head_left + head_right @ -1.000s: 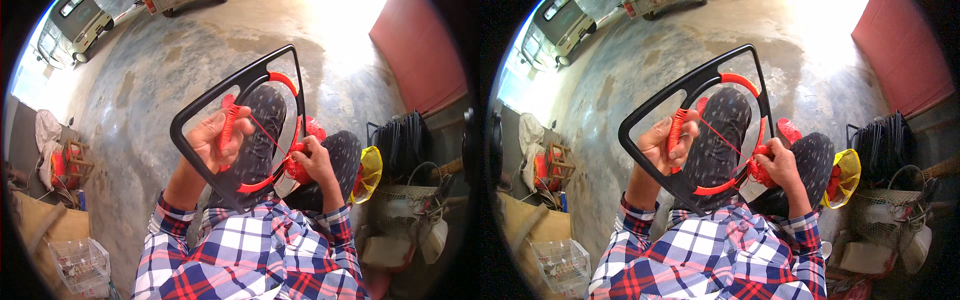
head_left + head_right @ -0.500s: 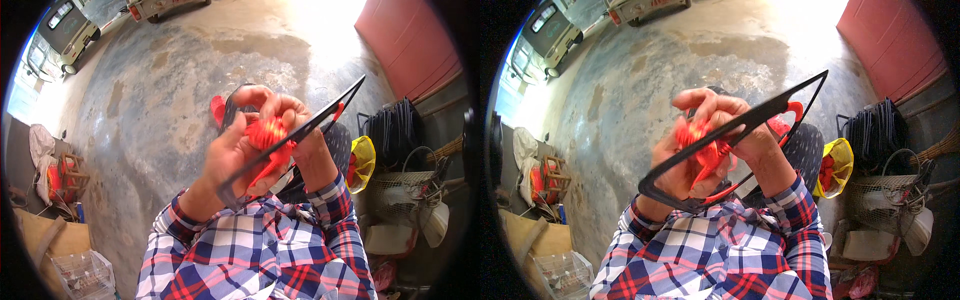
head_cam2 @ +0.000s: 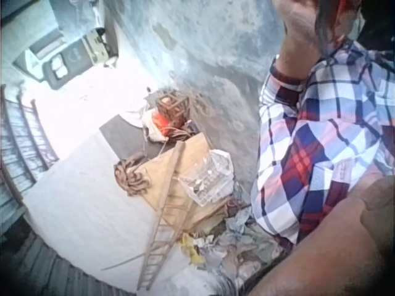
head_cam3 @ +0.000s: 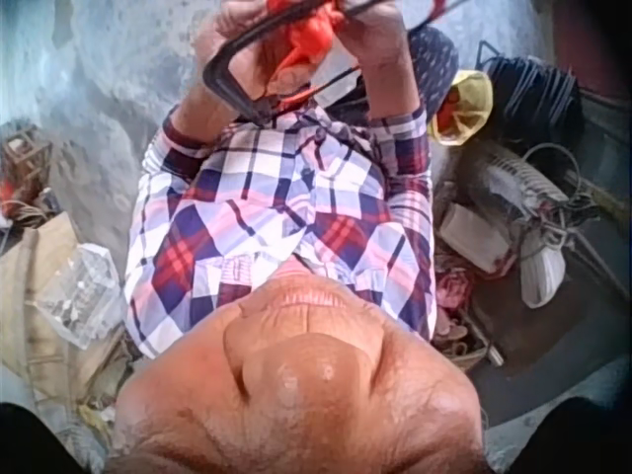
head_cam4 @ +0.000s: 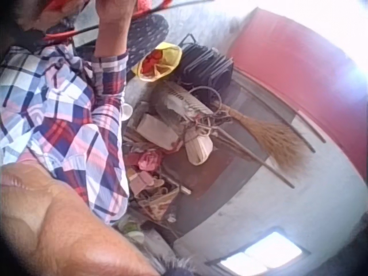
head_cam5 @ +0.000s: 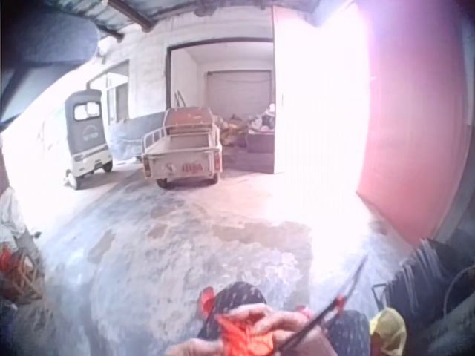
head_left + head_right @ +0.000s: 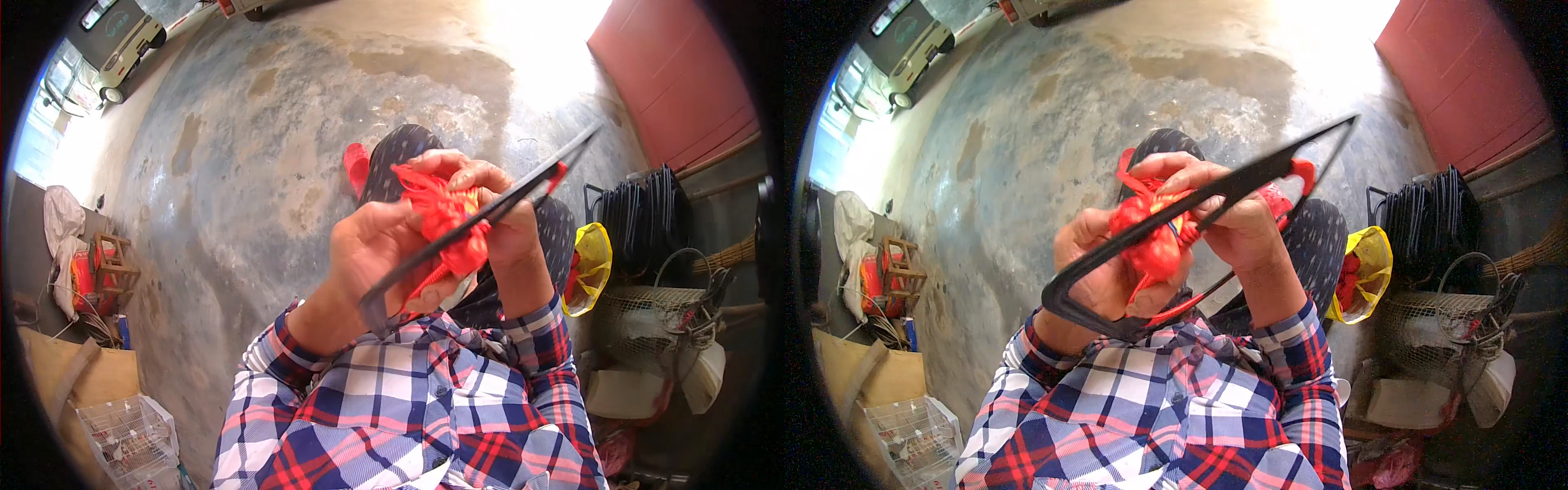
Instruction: Wrapping a black plastic frame with red nylon string.
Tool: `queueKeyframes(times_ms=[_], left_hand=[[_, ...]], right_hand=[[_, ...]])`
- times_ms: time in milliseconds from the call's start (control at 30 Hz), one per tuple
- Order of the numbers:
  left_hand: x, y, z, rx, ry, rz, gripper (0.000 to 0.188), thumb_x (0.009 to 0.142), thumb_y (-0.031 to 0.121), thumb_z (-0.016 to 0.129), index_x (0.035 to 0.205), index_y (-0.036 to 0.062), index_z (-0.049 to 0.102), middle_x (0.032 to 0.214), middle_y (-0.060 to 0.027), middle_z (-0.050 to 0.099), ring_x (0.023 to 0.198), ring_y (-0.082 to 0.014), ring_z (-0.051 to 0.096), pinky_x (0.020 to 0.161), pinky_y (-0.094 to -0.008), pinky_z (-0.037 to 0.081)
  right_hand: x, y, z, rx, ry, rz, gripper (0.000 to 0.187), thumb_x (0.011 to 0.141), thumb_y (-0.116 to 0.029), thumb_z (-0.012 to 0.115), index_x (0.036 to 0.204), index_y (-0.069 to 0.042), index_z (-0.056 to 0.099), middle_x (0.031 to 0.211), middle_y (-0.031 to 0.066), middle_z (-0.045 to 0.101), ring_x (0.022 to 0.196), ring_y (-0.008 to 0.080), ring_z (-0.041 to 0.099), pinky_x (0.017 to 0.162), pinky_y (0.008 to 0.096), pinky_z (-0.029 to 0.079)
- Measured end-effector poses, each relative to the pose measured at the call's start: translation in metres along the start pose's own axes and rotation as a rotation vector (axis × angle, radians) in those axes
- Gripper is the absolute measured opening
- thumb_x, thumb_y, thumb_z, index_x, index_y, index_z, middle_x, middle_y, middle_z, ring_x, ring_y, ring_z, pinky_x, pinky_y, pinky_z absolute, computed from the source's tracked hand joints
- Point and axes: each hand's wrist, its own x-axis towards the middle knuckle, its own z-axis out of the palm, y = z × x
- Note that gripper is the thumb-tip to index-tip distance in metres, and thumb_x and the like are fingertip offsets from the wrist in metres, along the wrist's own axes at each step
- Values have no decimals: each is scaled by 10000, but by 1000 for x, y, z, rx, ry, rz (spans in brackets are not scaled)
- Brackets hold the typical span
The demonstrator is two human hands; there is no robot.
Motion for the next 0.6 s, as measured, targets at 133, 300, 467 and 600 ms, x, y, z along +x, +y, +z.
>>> queueKeyframes(times_ms=[133,300,467,600], left_hand=[[4,-5,-6,-345,-222,-46,534,905,344,488,1239,-73,478,1179,-244,573,982,-350,627,885,-448,515],[-1,6,-8,32,111,176,367,890,184,561,1221,30,526,891,-77,617,667,-155,577,469,-273,391],[-4,21,-25,228,211,233,343,865,242,646,1151,71,564,846,-37,589,628,-129,518,470,-239,358],[1,11,-12,352,333,331,381,827,164,697,1174,66,576,831,-57,623,535,-112,490,391,-226,329]], right_hand=[[9,-8,10,-41,-38,80,337,832,-295,669,1000,-3,680,1267,210,531,1216,294,470,1014,410,378],[1,-2,14,-180,324,110,423,861,-195,674,1210,14,560,1220,84,574,1117,170,535,972,323,404],[-32,9,15,-270,277,134,685,735,-144,806,1319,-13,472,1254,91,558,1140,177,542,990,328,406],[-28,12,41,-259,453,125,610,723,-36,799,1257,-23,504,1200,48,545,1108,140,534,974,294,427]])
